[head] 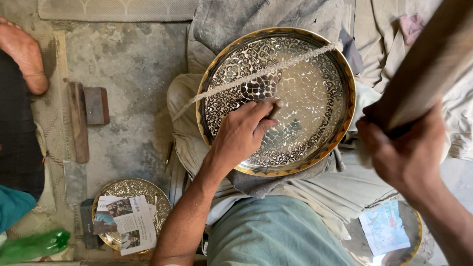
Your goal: The person sits on the floor and uses a wooden mallet and a small metal punch to hammer a decorative pattern into a brass tray. They repeatedly strike the punch to create a textured surface across the tray.
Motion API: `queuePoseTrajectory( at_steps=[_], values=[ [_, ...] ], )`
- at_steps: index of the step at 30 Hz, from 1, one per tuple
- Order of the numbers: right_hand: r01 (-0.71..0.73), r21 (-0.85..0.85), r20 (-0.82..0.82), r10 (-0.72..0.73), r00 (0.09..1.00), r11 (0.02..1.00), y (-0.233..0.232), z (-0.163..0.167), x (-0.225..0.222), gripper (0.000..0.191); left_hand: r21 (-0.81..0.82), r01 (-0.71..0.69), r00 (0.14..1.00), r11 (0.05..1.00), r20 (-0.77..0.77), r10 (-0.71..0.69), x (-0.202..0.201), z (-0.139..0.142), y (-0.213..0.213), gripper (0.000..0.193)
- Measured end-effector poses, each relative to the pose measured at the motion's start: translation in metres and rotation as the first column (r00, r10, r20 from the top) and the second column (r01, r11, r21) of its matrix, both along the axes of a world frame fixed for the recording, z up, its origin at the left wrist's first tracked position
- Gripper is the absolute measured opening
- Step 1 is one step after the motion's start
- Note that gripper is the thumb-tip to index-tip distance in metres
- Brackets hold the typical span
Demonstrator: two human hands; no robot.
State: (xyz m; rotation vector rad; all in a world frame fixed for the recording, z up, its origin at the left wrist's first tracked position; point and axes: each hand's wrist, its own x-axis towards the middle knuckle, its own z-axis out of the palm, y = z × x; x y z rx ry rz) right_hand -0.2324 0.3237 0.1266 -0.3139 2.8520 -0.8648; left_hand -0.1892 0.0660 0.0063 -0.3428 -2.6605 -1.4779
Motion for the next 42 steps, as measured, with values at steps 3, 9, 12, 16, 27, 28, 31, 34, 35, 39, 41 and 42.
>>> queuePoseTrajectory(
  at_steps=[3,9,12,16,27,28,31,34,35,39,41,42],
  values=[
    [-0.149,0.597,-0.062,0.23,0.971,0.789,0.0,0.003,0.001,0.035,-0.007,-0.047,0.999,0.999,-0.018,0.046,0.003,0.005,0.003,0.033],
    [-0.068,0.451,0.139,0.006,0.99,0.89,0.004,0.013,-0.001,0.054,0.237,-0.365,0.927,0.9,0.184,0.327,0.025,0.005,0.007,0.019],
    [-0.097,0.395,0.081,0.07,0.994,0.914,-0.007,0.017,-0.009,0.061,0.234,-0.373,0.925,0.898,0.165,0.342,0.03,-0.003,0.012,0.02],
    [-0.254,0.17,-0.14,0.279,0.95,0.952,-0.023,0.032,-0.017,0.069,0.244,-0.337,0.939,0.909,0.018,0.344,0.032,-0.013,0.015,0.019],
    [-0.311,0.653,-0.218,0.565,0.796,0.69,-0.041,0.028,-0.03,0.068,0.173,-0.374,0.922,0.911,-0.032,0.385,0.031,-0.013,0.013,0.024],
    [-0.33,0.563,-0.144,0.483,0.864,0.758,-0.042,0.028,-0.029,0.072,0.189,-0.373,0.923,0.909,-0.023,0.383,0.031,-0.013,0.013,0.023],
    [-0.328,0.546,-0.175,0.487,0.855,0.771,-0.044,0.03,-0.027,0.067,0.189,-0.382,0.922,0.905,0.009,0.387,0.031,-0.013,0.011,0.02],
    [-0.342,0.668,-0.096,0.533,0.841,0.661,-0.046,0.034,-0.025,0.065,0.207,-0.383,0.921,0.9,0.015,0.388,0.032,-0.013,0.011,0.023],
    [-0.357,0.704,-0.032,0.53,0.847,0.614,-0.047,0.034,-0.025,0.066,0.219,-0.384,0.92,0.897,0.007,0.392,0.032,-0.012,0.011,0.025],
    [-0.326,0.601,-0.135,0.495,0.859,0.73,-0.051,0.036,-0.024,0.062,0.197,-0.386,0.92,0.901,0.018,0.391,0.033,-0.013,0.01,0.023],
    [-0.385,0.75,0.045,0.539,0.841,0.538,-0.054,0.037,-0.024,0.058,0.178,-0.387,0.921,0.905,0.035,0.387,0.033,-0.015,0.009,0.02],
    [-0.371,0.631,-0.056,0.517,0.854,0.681,-0.055,0.038,-0.024,0.057,0.185,-0.383,0.922,0.905,0.023,0.386,0.033,-0.016,0.008,0.02]
  ],
)
